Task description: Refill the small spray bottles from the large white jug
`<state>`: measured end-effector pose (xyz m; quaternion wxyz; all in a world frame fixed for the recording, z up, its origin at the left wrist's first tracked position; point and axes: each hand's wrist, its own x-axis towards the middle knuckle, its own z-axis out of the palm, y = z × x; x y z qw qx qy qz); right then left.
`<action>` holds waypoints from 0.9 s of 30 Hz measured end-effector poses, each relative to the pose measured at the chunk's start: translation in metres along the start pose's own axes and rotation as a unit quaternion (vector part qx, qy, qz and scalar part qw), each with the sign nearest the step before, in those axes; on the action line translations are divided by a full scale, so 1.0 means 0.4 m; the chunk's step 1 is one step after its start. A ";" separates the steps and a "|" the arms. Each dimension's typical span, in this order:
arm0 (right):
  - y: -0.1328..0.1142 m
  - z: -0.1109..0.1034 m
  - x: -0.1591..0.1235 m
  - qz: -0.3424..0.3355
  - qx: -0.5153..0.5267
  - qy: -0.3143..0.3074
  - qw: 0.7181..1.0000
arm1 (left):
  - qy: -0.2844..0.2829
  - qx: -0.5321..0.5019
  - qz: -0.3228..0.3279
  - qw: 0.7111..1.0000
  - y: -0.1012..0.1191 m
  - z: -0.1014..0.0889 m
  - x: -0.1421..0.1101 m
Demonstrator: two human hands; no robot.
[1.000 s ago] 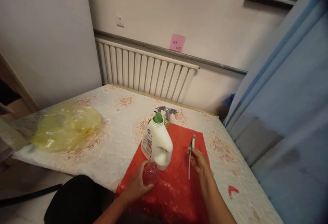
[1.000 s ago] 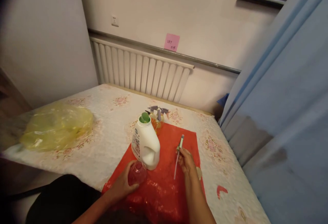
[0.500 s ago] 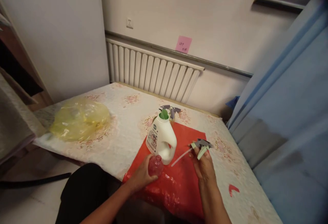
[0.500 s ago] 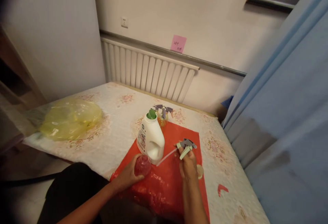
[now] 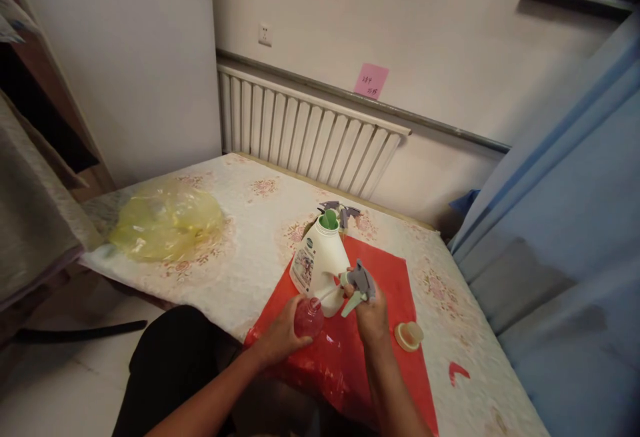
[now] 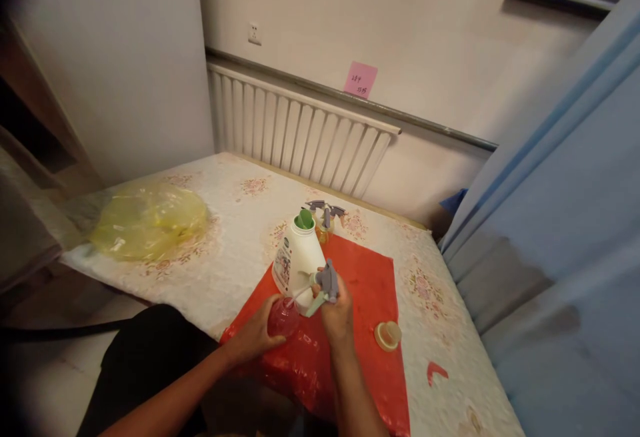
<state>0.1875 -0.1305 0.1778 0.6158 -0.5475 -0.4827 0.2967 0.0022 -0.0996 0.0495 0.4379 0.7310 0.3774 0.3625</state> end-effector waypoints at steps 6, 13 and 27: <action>0.032 0.046 -0.033 -0.033 -0.108 -0.112 0.987 | 0.004 -0.030 0.009 1.000 -0.013 0.004 0.000; 0.102 0.066 -0.048 -0.046 -0.138 -0.148 0.978 | 0.009 -0.053 0.024 0.998 -0.017 0.008 0.004; 0.105 0.077 -0.054 -0.046 -0.204 -0.150 0.966 | 0.009 -0.043 0.026 0.999 0.011 0.001 0.001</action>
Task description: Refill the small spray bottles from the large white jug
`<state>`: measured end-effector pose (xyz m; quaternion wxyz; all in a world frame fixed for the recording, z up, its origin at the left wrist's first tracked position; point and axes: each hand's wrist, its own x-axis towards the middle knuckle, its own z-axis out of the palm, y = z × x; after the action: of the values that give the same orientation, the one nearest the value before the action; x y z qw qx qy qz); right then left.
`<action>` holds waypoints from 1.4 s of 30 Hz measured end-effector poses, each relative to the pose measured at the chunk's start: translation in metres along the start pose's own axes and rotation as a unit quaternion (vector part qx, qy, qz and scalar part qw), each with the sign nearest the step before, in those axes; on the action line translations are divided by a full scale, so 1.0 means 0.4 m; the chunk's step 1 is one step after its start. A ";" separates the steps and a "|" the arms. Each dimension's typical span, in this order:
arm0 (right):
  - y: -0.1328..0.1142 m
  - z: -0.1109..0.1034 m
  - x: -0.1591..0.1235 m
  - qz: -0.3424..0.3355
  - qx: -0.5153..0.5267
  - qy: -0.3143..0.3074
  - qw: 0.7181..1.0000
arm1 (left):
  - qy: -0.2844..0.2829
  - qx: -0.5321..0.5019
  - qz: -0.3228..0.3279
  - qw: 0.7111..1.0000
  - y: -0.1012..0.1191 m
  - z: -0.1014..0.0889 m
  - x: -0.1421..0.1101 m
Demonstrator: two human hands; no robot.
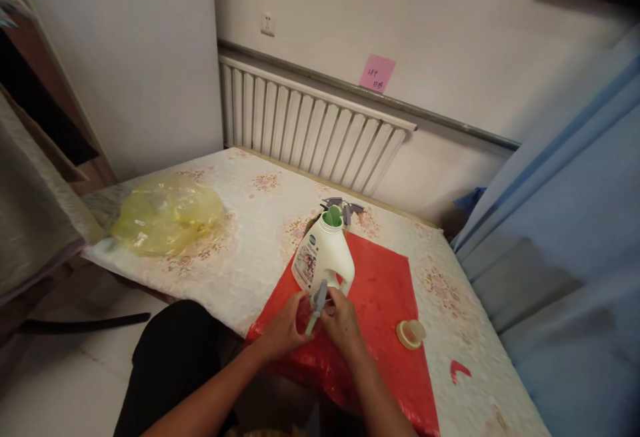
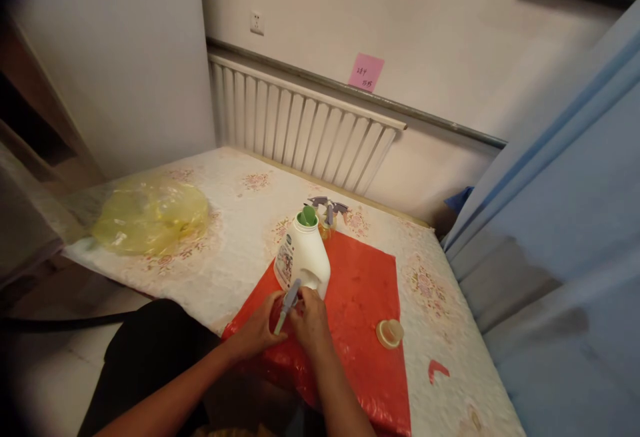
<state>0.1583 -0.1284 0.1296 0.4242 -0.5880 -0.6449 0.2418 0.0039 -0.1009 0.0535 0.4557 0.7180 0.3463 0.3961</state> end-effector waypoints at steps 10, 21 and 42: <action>0.008 0.029 -0.006 0.027 0.020 0.044 0.998 | -0.001 0.010 -0.015 1.000 -0.026 0.003 0.001; 0.035 0.055 -0.004 0.063 0.069 0.083 0.992 | -0.005 0.050 -0.013 0.999 -0.012 0.001 0.013; 0.048 0.063 -0.062 0.056 0.076 0.039 0.995 | 0.041 0.061 -0.035 0.997 0.036 -0.053 -0.019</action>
<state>0.1465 -0.1439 0.0944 0.4787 -0.5979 -0.5738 0.2902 -0.0165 -0.1044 0.0708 0.4102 0.7147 0.4135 0.3871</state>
